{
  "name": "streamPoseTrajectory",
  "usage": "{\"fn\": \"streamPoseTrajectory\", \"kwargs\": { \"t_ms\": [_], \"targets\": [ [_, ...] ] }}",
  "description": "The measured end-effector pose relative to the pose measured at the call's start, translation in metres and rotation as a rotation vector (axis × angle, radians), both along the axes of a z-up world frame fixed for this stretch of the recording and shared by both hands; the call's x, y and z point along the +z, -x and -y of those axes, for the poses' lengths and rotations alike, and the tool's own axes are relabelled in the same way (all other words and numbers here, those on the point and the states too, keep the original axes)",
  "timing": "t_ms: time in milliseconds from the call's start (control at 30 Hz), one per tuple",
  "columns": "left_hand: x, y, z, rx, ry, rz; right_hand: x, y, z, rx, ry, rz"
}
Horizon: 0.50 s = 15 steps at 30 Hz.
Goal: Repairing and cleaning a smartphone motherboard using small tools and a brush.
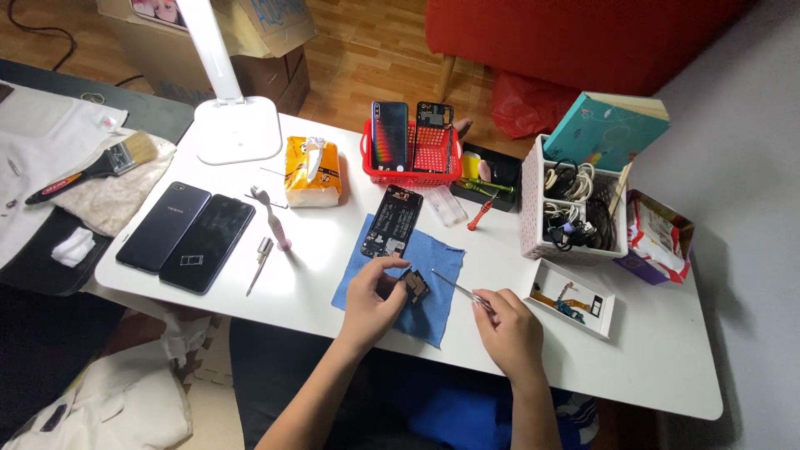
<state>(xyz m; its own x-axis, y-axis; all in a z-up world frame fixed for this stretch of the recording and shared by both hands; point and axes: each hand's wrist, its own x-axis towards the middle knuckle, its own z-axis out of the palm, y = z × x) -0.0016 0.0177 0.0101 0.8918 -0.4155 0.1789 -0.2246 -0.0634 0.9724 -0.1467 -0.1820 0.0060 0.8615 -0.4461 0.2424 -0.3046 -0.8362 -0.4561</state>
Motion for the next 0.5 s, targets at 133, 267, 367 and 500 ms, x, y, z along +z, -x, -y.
{"fn": "streamPoseTrajectory", "kwargs": {
  "t_ms": [133,267,367,500],
  "targets": [
    [0.005,0.0,0.001,-0.04,-0.049,0.008,-0.001,-0.002,0.001,-0.02,0.0,-0.015],
    [-0.003,0.0,0.002,-0.066,-0.022,0.072,-0.002,-0.001,0.001,-0.013,-0.003,-0.031],
    [0.002,0.0,0.001,-0.075,-0.027,0.094,-0.001,-0.001,0.0,-0.009,-0.006,-0.033],
    [0.004,0.0,0.001,-0.084,-0.012,0.127,0.001,-0.001,-0.001,-0.001,-0.001,-0.041]
  ]
}}
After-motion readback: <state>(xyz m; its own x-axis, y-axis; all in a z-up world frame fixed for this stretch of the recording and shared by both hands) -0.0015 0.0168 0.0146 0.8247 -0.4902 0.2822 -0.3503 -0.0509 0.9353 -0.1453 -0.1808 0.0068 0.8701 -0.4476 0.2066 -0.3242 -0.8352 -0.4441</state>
